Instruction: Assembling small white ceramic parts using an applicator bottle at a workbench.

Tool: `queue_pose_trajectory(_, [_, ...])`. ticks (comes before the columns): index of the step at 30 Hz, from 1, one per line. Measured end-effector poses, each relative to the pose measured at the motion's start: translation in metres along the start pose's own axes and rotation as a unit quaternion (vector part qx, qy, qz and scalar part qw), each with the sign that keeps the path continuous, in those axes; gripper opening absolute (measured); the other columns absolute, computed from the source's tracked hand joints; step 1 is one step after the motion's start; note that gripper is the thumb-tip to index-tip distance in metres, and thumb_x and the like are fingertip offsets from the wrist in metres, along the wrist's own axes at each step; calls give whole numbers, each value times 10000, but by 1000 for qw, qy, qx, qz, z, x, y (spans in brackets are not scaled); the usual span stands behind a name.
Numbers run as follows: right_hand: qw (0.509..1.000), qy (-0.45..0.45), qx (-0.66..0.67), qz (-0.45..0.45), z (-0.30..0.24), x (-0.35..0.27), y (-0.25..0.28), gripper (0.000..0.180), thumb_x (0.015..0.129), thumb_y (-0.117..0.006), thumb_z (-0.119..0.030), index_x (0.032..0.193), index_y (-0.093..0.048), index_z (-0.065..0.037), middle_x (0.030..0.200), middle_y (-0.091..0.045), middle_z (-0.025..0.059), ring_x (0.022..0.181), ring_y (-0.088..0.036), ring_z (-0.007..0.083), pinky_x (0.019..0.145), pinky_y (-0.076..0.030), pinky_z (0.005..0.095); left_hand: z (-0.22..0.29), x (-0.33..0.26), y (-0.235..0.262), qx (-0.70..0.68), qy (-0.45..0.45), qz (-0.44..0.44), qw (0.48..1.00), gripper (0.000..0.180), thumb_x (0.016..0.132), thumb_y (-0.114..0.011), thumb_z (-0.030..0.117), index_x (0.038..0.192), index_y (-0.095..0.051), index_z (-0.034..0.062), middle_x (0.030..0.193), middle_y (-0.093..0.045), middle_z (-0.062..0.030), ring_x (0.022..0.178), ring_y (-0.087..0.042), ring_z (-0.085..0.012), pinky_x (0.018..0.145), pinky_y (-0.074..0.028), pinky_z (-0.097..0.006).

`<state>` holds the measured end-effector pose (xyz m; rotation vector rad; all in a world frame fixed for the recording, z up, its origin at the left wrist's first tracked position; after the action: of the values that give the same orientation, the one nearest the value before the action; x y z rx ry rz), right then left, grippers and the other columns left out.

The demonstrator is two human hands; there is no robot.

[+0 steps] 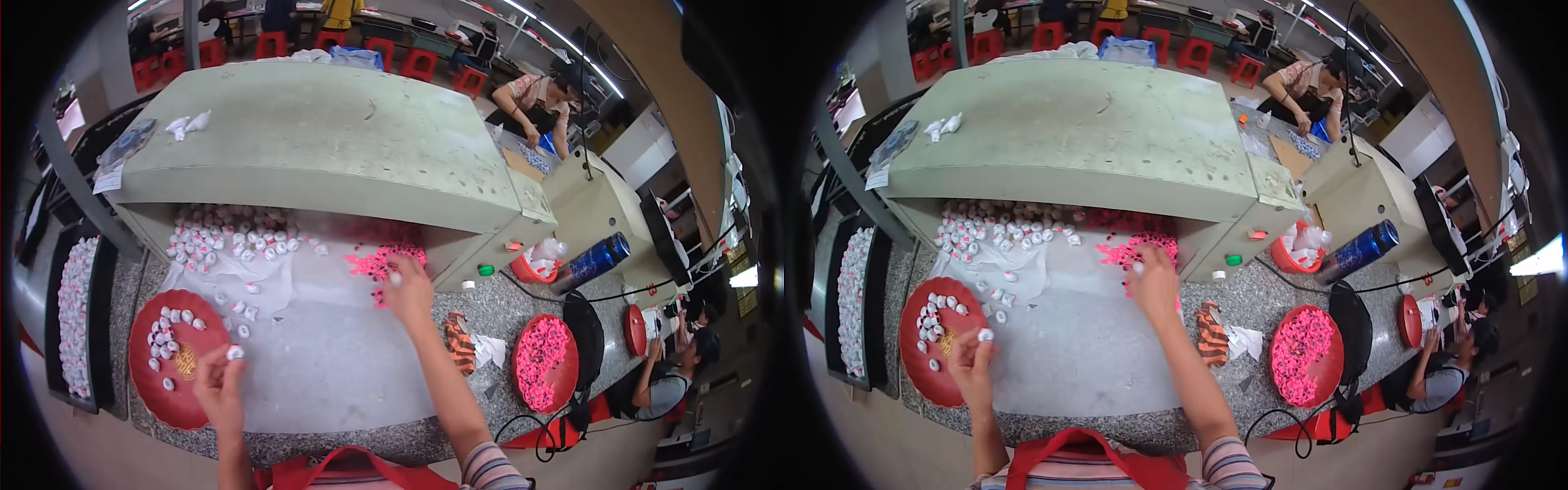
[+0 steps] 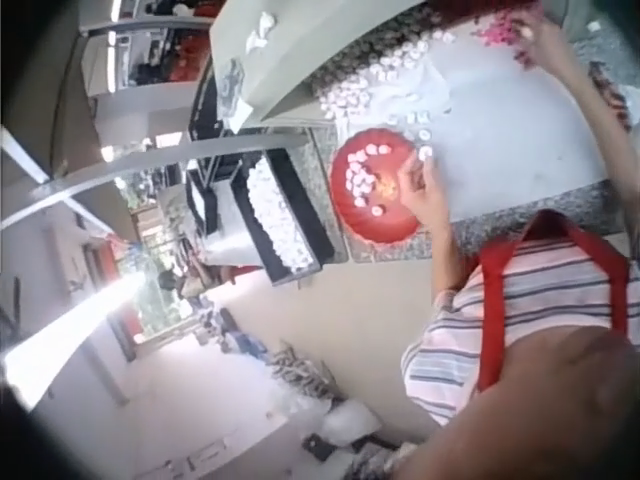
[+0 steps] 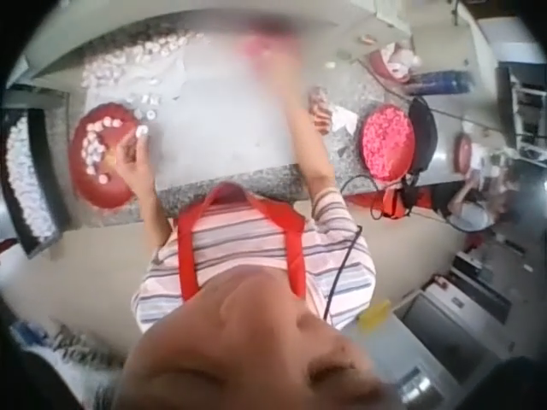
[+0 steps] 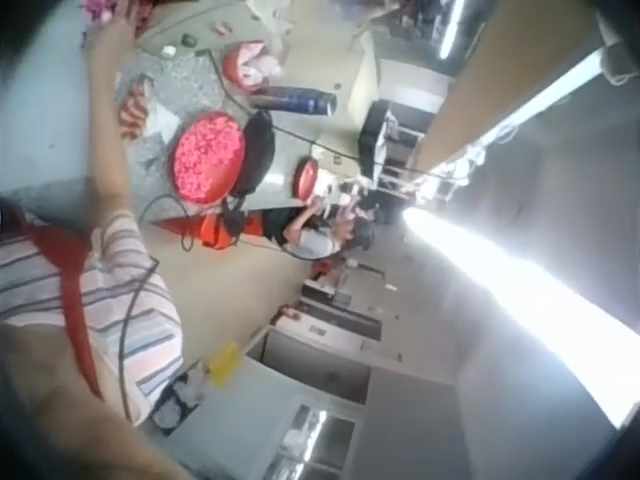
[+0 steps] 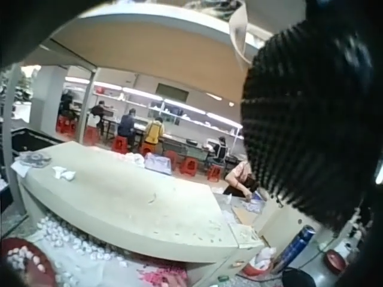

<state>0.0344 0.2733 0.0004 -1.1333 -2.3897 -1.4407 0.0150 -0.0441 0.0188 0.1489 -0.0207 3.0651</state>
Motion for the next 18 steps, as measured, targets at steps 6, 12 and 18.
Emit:
queue_pose_trajectory(6, [982,9,-158,-103,1,-25,-4,248,650,-647,-147,894,-619,-116,931,-575,89,805,-576,285,722,-463,384,20,-5,22,-193,152,31,969,201,816,-540,60,1007,-528,-2,842,-599,-78,700,-588,-133,655,-516,-271])
queue_pose_trajectory(12, [982,-41,134,-125,-63,-56,48,210,704,-608,-47,912,-626,-58,929,-573,78,752,-579,200,639,-488,305,21,-12,-41,-280,215,-159,922,194,836,-526,86,1010,-525,0,869,-605,-84,710,-612,-148,621,-517,-245])
queue_pose_trajectory(18, [843,-75,477,-238,-112,-82,68,217,708,-630,32,921,-624,-3,883,-564,66,729,-538,105,631,-459,228,39,-33,-60,-216,143,-229,938,192,824,-541,45,1005,-521,-16,866,-609,-104,723,-625,-173,635,-514,-239])
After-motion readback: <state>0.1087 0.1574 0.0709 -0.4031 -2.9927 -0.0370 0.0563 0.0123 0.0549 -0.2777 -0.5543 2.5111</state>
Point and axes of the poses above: each hand's wrist, its own x-axis towards the middle knuckle, its own y-axis out of the back of the hand, z = x × y, the point moved 1 cm from there along x, towards the middle knuckle
